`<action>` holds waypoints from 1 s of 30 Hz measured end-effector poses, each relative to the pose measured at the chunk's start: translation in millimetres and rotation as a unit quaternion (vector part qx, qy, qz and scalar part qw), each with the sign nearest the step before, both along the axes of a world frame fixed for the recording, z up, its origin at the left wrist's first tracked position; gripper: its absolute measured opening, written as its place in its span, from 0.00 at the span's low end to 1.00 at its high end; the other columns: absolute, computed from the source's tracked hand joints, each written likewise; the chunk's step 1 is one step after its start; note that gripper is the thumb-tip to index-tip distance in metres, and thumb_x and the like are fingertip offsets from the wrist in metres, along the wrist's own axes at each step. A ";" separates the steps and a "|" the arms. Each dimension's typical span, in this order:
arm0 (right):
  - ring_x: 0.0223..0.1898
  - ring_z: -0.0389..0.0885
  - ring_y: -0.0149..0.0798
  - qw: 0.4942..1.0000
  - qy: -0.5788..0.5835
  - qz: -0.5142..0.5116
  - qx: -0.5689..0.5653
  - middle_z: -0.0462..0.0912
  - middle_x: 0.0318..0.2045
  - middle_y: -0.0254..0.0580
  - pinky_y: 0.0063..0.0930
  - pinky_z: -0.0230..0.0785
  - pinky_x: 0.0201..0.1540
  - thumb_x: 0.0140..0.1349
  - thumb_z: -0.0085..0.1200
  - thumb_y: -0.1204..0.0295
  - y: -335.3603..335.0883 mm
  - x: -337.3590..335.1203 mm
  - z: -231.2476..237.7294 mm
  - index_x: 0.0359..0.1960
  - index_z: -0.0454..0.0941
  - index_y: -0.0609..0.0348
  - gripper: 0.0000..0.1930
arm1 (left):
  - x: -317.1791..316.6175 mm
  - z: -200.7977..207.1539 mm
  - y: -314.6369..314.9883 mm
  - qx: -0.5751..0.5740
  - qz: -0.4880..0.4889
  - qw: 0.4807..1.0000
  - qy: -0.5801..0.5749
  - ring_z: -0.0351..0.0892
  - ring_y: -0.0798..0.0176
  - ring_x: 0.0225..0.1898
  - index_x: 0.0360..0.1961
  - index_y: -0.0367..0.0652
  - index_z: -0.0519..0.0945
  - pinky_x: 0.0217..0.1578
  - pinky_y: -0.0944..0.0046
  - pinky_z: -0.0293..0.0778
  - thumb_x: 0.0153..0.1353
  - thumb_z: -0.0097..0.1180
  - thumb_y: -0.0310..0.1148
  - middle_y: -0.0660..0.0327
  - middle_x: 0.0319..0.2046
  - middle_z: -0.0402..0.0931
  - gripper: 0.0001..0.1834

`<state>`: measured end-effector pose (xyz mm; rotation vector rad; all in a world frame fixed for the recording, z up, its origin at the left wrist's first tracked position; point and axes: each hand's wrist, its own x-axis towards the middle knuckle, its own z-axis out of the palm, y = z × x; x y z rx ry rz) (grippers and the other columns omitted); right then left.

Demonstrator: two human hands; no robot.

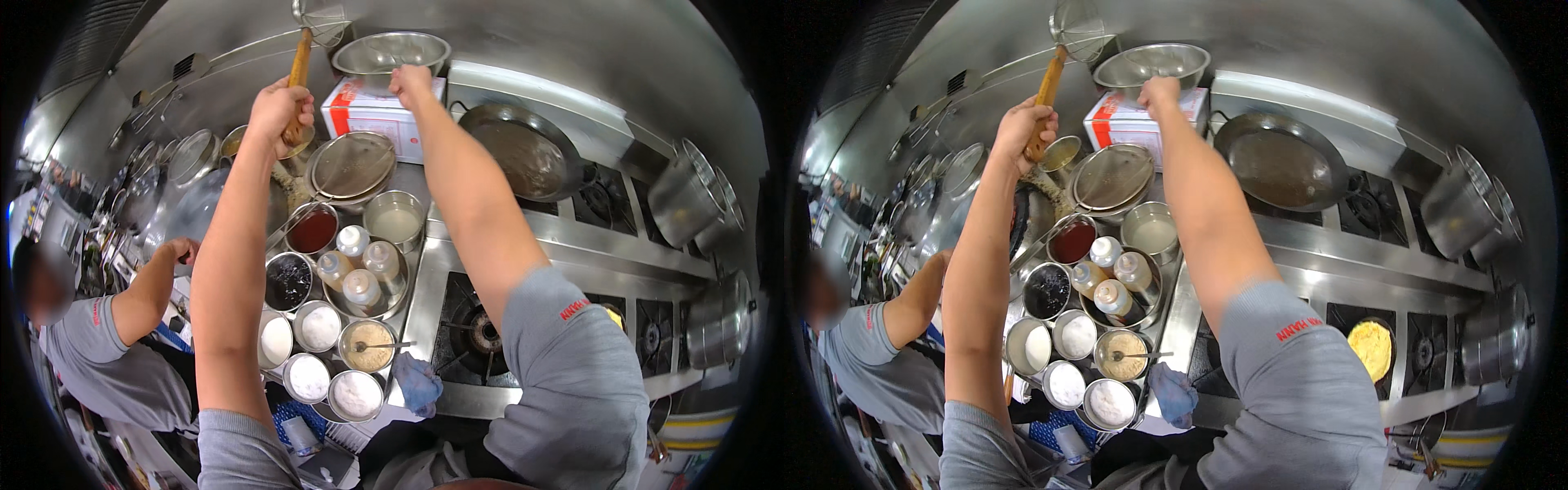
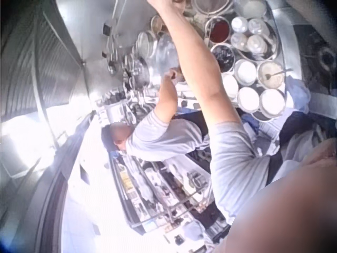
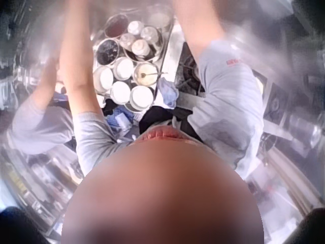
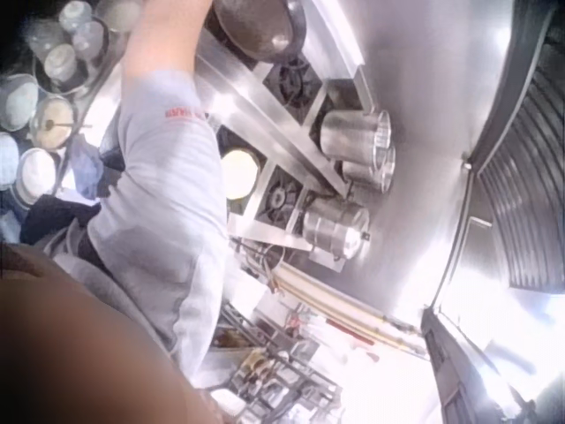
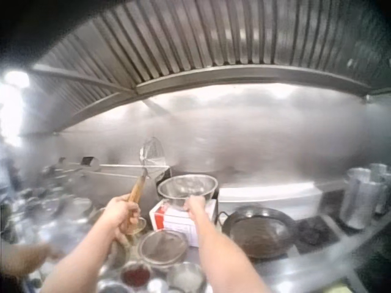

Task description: The person cooks a yellow egg mixture in a small frying pan on a gas stove, using chopsticks to stir and shape the omelette. The person repeatedly lifts and tilts the pan to check the underside and adjust cooking. The omelette remains in the pan throughout the clip.

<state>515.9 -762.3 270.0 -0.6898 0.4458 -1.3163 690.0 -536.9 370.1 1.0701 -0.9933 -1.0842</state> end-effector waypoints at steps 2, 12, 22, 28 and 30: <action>0.13 0.65 0.32 0.974 0.163 -0.133 -0.081 0.71 0.20 0.43 0.24 0.56 0.12 0.66 0.37 0.74 44.4 -2.6 -18.1 0.37 0.68 0.68 0.09 | 0.4 3.8 -12.8 -0.005 -0.043 0.995 0.087 0.65 0.70 0.22 0.39 0.32 0.64 0.16 0.75 0.65 0.59 0.45 0.20 0.56 0.27 0.65 0.08; 0.43 0.77 0.65 0.540 0.769 -0.336 -0.055 0.79 0.37 0.69 0.53 0.69 0.48 0.70 0.32 0.61 197.2 -242.4 17.5 0.45 0.65 0.70 0.20 | -52.5 -30.0 -144.6 0.050 -0.208 0.864 0.455 0.65 0.61 0.25 0.43 0.26 0.57 0.22 0.67 0.70 0.57 0.44 0.18 0.47 0.33 0.62 0.14; 0.43 0.78 0.63 0.455 0.840 -0.295 0.003 0.80 0.36 0.65 0.51 0.70 0.47 0.65 0.39 0.66 277.4 -367.1 -60.4 0.39 0.73 0.71 0.17 | -100.9 -81.4 -109.5 0.037 0.071 0.868 0.491 0.75 0.50 0.37 0.51 0.27 0.65 0.30 0.61 0.80 0.68 0.37 0.40 0.46 0.45 0.68 0.23; 0.42 0.80 0.61 0.637 0.716 -0.250 0.135 0.80 0.38 0.65 0.46 0.74 0.45 0.53 0.46 0.75 259.4 -345.9 -96.0 0.33 0.79 0.72 0.12 | -160.1 -104.4 104.3 0.004 -0.189 0.926 0.327 0.71 0.72 0.24 0.51 0.32 0.71 0.22 0.74 0.71 0.69 0.38 0.43 0.59 0.31 0.75 0.24; 0.23 0.78 0.50 0.717 0.642 -0.198 0.185 0.79 0.26 0.55 0.46 0.66 0.22 0.55 0.44 0.73 249.1 -324.7 -107.9 0.29 0.77 0.67 0.10 | -172.0 -110.7 195.9 0.020 -0.113 0.970 0.214 0.66 0.76 0.18 0.45 0.33 0.75 0.16 0.77 0.61 0.68 0.41 0.43 0.64 0.25 0.74 0.22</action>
